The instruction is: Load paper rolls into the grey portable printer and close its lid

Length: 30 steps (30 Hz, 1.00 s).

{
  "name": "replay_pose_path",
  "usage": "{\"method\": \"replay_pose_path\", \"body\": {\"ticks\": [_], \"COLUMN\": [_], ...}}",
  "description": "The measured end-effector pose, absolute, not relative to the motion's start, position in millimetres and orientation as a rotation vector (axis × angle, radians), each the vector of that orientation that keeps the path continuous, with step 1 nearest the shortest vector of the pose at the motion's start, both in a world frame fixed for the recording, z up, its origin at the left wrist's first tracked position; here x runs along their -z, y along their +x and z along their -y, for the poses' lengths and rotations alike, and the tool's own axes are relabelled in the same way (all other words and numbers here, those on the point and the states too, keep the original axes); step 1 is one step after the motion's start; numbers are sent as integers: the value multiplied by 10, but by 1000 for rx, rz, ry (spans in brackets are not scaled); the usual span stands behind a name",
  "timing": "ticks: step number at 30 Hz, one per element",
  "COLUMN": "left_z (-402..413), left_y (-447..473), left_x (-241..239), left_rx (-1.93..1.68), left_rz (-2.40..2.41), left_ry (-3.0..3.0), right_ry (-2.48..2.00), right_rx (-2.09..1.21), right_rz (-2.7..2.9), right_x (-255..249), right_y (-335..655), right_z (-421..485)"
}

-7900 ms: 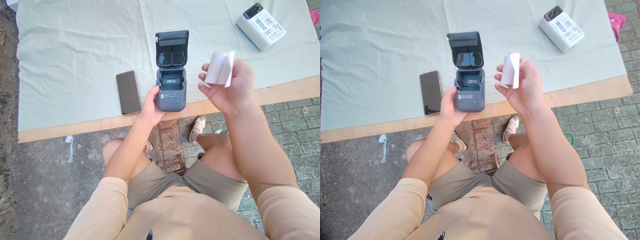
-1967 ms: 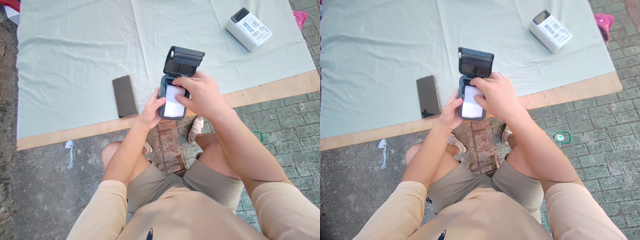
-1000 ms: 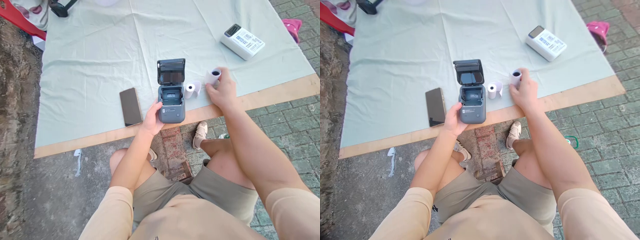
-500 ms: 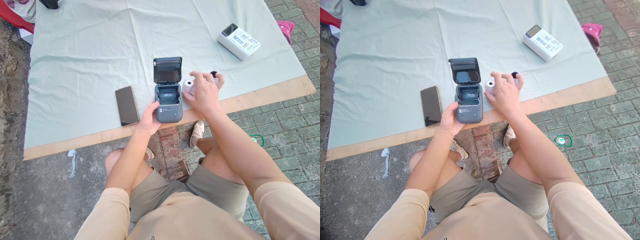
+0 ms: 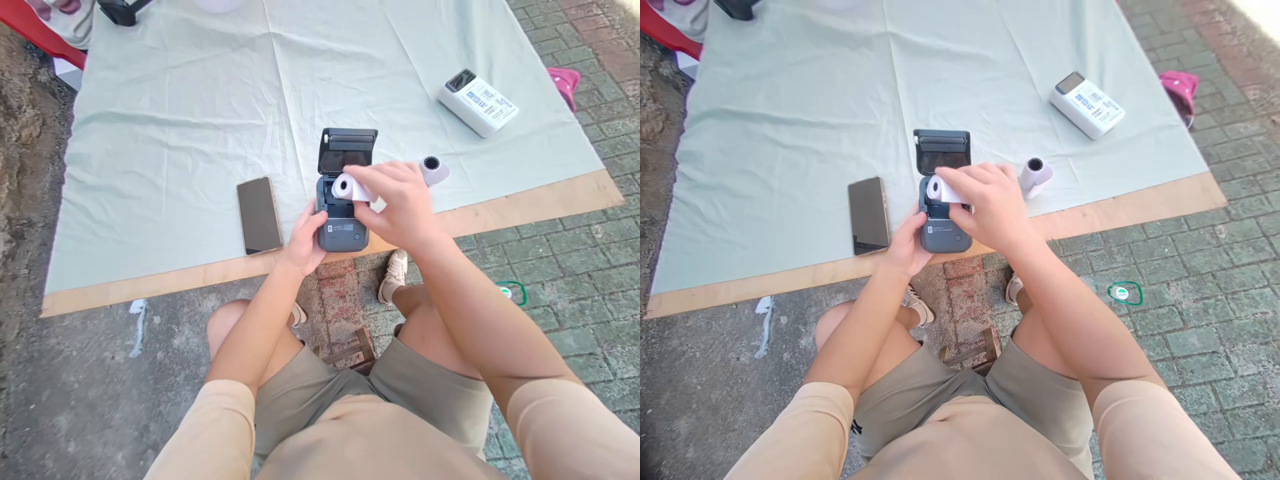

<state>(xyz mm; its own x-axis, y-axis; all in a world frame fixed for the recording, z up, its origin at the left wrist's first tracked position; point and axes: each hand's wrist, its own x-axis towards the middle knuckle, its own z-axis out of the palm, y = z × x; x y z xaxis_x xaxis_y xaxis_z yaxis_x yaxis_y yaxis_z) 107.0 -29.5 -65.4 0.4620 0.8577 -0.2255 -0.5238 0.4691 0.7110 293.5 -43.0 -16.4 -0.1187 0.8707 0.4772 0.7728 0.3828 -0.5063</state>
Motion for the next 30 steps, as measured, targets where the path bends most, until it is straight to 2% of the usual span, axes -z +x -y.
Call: {"method": "replay_pose_path", "body": {"ticks": [3, 7, 13, 18, 23, 30], "left_z": [318, 335, 311, 281, 280, 278], "left_y": [1092, 1112, 1093, 1074, 1064, 1012], "left_x": [633, 613, 606, 626, 700, 771], "left_rx": [-923, -907, -916, -893, -871, -834], "left_rz": [-641, -646, -650, -664, -636, -589], "left_ry": [645, 659, 615, 632, 747, 850], "right_ry": [-1589, -1653, -1330, -1223, -1436, -1423], "right_rx": [-25, -51, 65, -129, -206, -632], "right_rz": [2069, 2064, 2096, 2143, 1684, 1499], "right_x": [142, 204, 269, 241, 272, 442], "right_y": [2822, 2834, 2865, 2875, 2954, 3076], "right_z": [464, 410, 424, 510, 409, 200]}}
